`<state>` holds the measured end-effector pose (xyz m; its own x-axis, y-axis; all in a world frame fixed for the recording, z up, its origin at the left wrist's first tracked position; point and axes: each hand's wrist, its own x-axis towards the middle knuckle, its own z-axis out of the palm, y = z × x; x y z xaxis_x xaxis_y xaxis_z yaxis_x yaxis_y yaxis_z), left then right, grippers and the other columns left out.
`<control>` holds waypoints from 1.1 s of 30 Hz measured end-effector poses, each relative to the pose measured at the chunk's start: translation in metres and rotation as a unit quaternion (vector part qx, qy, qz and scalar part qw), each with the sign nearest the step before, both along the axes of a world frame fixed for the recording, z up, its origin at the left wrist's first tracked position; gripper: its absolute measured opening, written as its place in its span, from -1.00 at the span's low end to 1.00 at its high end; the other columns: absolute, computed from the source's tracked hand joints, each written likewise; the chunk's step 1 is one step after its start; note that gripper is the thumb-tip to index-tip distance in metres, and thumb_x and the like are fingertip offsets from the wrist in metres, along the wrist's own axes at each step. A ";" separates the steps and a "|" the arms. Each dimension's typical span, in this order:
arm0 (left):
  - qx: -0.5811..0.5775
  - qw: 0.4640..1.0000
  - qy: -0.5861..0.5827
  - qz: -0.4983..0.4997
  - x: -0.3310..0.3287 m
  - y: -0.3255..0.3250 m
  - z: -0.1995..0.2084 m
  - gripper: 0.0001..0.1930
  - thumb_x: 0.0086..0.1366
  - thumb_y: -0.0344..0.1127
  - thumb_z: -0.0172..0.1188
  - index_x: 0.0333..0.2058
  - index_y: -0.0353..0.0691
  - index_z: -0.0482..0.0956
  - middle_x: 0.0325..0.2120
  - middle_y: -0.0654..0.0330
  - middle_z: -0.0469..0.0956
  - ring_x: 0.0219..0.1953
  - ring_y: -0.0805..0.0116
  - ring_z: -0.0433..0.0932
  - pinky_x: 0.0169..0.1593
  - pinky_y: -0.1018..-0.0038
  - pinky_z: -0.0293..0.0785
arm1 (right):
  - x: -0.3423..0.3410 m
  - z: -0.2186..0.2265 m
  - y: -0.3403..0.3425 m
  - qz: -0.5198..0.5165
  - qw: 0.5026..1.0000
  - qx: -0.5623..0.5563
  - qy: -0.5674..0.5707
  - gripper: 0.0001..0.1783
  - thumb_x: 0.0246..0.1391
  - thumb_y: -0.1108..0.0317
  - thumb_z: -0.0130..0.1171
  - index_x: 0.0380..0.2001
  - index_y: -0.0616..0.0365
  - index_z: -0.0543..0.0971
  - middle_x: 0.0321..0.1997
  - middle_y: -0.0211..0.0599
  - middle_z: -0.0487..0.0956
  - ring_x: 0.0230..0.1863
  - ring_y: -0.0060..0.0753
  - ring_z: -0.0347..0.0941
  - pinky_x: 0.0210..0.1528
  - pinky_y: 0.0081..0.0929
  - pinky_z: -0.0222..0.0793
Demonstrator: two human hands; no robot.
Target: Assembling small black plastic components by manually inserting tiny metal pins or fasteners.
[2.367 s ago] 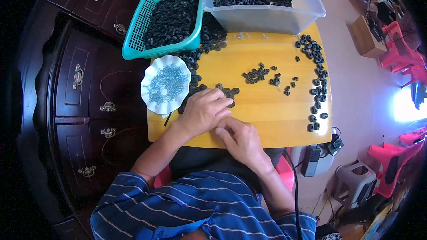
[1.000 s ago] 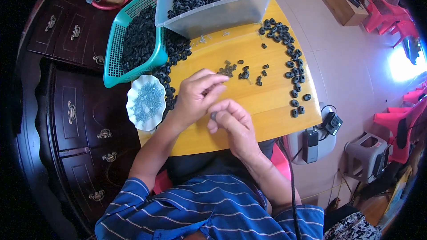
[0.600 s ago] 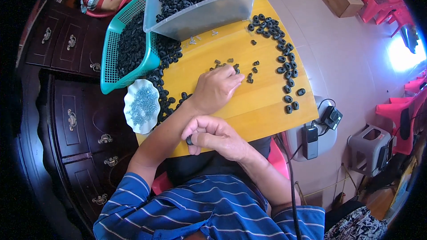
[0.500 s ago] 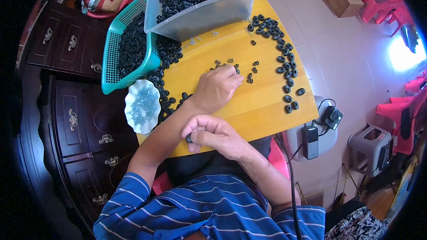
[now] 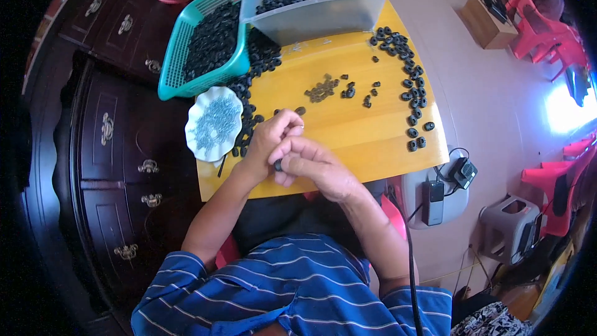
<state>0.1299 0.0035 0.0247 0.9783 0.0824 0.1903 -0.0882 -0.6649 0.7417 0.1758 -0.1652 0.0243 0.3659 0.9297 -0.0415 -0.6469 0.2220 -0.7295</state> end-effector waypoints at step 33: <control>-0.288 0.952 -0.055 0.088 -0.173 -0.068 0.009 -0.92 0.37 -0.43 0.21 -0.25 -0.32 0.62 -0.44 0.30 0.62 -0.41 0.64 0.54 -0.35 0.70 0.43 | -0.079 -0.023 -0.057 0.028 0.989 -0.038 -0.137 -0.80 0.37 0.35 0.04 -0.05 0.21 0.50 -0.15 -0.30 0.62 -0.16 -0.55 0.53 0.00 -0.56 0.47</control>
